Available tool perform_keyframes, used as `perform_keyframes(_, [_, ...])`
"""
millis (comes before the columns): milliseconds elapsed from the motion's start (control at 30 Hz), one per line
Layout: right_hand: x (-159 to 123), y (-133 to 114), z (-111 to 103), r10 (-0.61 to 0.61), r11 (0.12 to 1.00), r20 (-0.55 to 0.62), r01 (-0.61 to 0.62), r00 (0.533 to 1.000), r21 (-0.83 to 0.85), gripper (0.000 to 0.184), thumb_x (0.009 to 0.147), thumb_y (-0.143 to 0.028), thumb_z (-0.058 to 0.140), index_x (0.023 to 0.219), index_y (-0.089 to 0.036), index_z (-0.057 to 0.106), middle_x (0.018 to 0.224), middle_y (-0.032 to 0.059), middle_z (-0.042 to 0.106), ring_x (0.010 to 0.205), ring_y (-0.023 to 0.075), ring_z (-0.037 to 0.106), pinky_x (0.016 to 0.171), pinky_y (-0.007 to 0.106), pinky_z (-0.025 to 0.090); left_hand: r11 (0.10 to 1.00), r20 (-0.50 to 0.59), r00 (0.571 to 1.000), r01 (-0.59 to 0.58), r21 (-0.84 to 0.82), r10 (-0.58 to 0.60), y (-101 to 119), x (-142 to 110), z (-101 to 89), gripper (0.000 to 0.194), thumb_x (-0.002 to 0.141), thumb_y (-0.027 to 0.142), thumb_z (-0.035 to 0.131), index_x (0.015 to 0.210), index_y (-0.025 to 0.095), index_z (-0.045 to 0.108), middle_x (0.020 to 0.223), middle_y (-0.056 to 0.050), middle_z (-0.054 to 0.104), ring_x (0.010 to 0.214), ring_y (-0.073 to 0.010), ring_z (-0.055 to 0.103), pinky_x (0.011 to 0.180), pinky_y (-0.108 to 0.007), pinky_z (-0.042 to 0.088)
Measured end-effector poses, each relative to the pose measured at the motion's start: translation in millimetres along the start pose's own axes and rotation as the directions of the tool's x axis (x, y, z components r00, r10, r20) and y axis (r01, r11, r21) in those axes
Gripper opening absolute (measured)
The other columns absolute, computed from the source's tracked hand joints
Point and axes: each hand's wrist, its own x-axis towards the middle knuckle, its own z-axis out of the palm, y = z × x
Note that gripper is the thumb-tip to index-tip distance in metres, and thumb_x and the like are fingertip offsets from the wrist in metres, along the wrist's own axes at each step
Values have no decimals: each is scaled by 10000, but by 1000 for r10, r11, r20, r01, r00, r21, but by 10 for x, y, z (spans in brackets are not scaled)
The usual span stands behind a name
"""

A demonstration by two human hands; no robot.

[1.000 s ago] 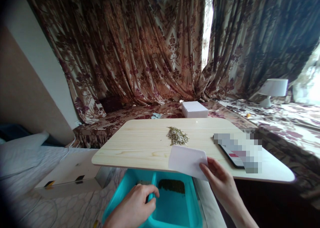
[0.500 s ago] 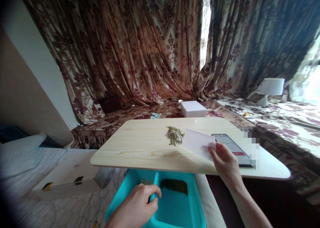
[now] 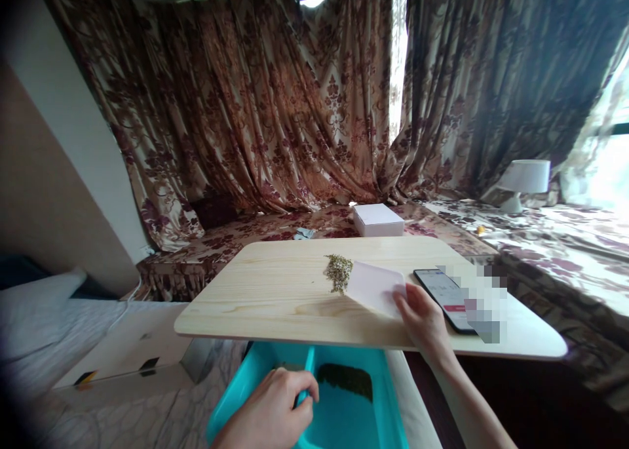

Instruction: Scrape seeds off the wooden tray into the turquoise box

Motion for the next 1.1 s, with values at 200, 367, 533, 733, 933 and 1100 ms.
perform_keyframes(200, [19, 8, -25, -55, 998, 11, 55, 998, -35, 254, 600, -413, 716, 772, -229, 677, 758, 45, 763, 756, 261, 718, 674, 337, 578, 996, 78, 997, -31, 89, 24, 194, 75, 0, 332, 778, 177, 408, 922, 253, 697, 965, -45, 657, 980, -224, 556, 882, -301, 406])
perform_keyframes(367, [2, 27, -8, -18, 1000, 35, 19, 999, -11, 264, 585, -422, 730, 759, -231, 675, 764, 50, 761, 771, 262, 716, 701, 344, 574, 986, 74, 993, -106, 130, 97, 328, 79, 55, 348, 767, 172, 381, 908, 208, 697, 943, -86, 666, 958, -249, 568, 870, -341, 414])
perform_keyframes(533, [-27, -17, 57, -2, 999, 93, -2, 996, 39, 341, 561, -499, 751, 747, -230, 655, 725, 48, 745, 773, 263, 712, 723, 366, 574, 940, 115, 969, -239, 242, 217, 467, 59, 24, 335, 776, 190, 370, 861, 160, 693, 855, -130, 686, 862, -286, 605, 793, -389, 436])
perform_keyframes(733, [23, 30, 93, 12, 1000, 98, -12, 995, 6, 378, 587, -495, 749, 810, -212, 636, 799, 64, 743, 813, 246, 702, 789, 368, 553, 911, 170, 955, -286, 297, 244, 563, 138, -2, 310, 779, 186, 390, 852, 156, 690, 822, -127, 694, 806, -268, 629, 716, -346, 442])
perform_keyframes(933, [39, 122, 115, -27, 999, 156, 24, 987, 23, 409, 604, -526, 742, 840, -208, 638, 821, 68, 740, 767, 222, 695, 741, 337, 551, 897, 196, 951, -294, 329, 240, 581, 159, 24, 291, 774, 192, 392, 858, 156, 668, 829, -126, 694, 801, -269, 635, 712, -355, 454])
perform_keyframes(1100, [98, 149, 184, -51, 999, 142, 49, 988, 18, 431, 598, -562, 740, 831, -216, 627, 823, 73, 738, 771, 228, 697, 736, 346, 553, 888, 205, 949, -298, 350, 238, 588, 164, 23, 287, 774, 196, 389, 856, 155, 660, 824, -127, 691, 788, -271, 637, 704, -360, 460])
